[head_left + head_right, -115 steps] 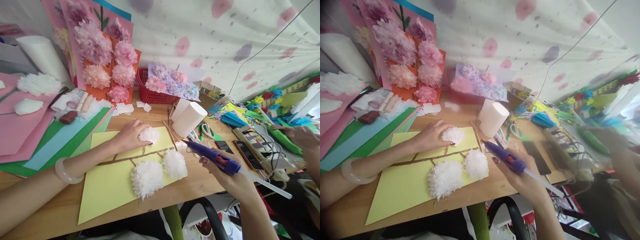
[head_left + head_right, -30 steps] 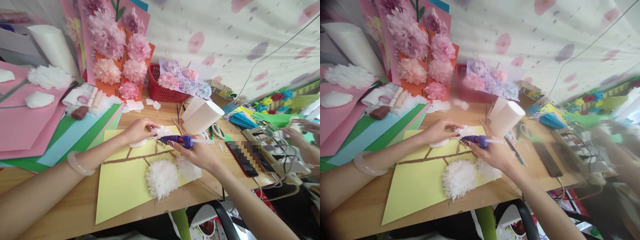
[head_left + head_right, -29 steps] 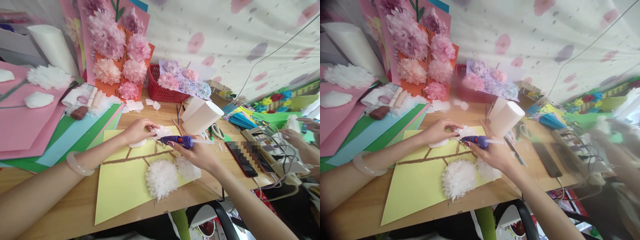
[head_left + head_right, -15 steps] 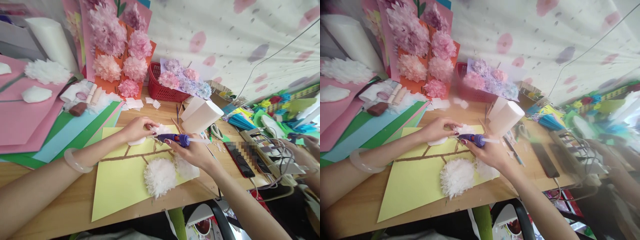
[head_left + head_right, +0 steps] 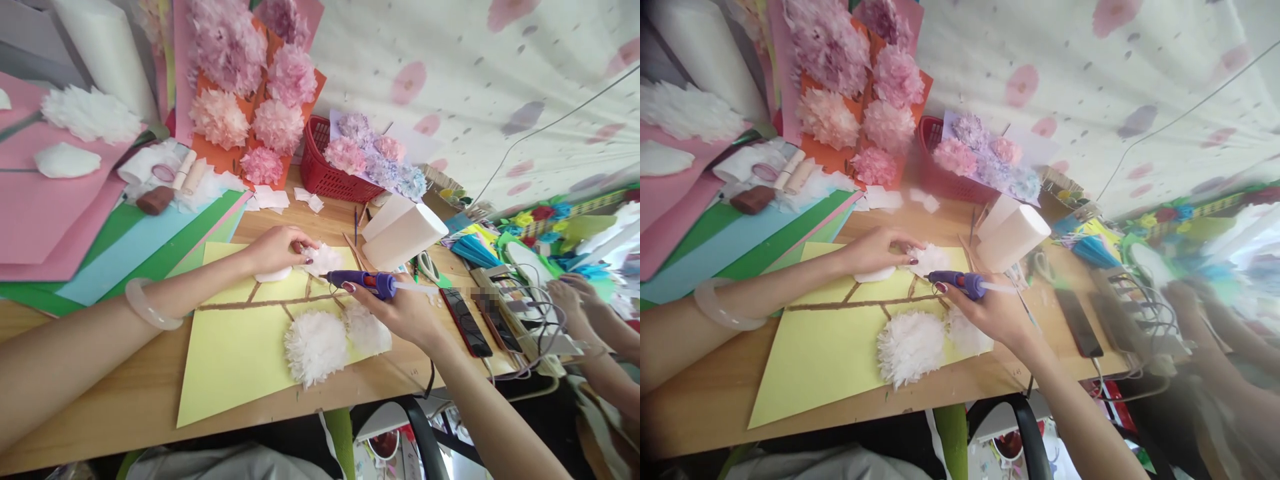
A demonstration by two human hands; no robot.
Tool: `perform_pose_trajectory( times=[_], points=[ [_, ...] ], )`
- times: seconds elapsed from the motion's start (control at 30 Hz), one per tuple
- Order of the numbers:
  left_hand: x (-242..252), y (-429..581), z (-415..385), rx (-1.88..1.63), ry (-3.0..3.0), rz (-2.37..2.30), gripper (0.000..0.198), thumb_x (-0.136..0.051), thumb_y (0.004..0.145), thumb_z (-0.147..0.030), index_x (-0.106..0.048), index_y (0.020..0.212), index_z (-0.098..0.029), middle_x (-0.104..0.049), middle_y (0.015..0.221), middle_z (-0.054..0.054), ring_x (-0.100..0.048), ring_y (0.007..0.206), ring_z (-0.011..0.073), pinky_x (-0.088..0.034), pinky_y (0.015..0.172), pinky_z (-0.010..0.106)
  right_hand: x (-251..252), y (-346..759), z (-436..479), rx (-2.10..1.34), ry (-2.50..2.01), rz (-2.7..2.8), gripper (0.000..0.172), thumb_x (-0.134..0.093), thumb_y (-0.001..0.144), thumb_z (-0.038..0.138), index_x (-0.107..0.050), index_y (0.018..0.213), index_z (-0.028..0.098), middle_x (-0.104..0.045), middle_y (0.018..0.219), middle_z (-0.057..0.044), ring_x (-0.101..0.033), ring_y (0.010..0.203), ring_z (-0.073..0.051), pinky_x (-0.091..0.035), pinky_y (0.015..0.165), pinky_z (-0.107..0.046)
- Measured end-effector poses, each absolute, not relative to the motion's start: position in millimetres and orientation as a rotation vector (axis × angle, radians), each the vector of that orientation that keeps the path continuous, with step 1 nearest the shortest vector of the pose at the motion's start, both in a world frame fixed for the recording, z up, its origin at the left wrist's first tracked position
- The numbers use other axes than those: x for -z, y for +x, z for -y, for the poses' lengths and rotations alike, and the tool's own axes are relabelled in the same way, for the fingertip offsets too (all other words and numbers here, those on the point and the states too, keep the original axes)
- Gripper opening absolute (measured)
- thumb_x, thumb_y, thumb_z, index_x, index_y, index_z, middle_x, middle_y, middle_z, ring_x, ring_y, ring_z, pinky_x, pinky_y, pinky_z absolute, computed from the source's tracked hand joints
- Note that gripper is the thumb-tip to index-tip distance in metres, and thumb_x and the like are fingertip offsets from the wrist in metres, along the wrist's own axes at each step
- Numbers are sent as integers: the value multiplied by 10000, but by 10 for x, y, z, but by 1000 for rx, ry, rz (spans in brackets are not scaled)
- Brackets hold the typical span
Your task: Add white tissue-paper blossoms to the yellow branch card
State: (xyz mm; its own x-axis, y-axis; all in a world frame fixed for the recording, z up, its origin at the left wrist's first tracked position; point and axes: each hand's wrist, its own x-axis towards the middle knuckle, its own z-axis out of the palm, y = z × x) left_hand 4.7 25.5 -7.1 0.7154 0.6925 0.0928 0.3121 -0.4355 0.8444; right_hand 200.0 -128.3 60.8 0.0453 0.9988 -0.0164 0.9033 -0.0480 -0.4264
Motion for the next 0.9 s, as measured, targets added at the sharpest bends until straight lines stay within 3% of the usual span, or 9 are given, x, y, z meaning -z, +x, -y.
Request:
perform_pose_trajectory(
  times=[0.13, 0.37, 0.9],
  points=[
    [95, 41, -266, -550, 2041, -748, 379, -685, 757, -268, -752, 1117, -172, -766, 1117, 86, -703, 995, 237, -528, 901, 338, -548, 1955, 1224, -505, -2019, 1870, 511, -557, 869, 640, -580, 607, 203, -523, 499, 12, -413, 458, -104, -273, 434, -255],
    [100, 44, -272, -563, 2032, -720, 362, -681, 758, -249, -761, 1103, -173, -771, 1116, 76, -707, 1001, 248, -527, 917, 340, -483, 1939, 1158, -439, -1969, 1868, 526, -590, 852, 628, -503, 550, 206, -460, 461, 28, -371, 437, -91, -252, 410, -245],
    [142, 51, -274, -608, 2022, -665, 342, -662, 787, -249, -758, 1103, -158, -767, 1134, 71, -707, 995, 210, -517, 905, 285, -487, 1961, 1206, -420, -1999, 1852, 444, -606, 867, 582, -650, 629, 210, -591, 533, -15, -498, 469, -136, -330, 434, -274]
  ],
)
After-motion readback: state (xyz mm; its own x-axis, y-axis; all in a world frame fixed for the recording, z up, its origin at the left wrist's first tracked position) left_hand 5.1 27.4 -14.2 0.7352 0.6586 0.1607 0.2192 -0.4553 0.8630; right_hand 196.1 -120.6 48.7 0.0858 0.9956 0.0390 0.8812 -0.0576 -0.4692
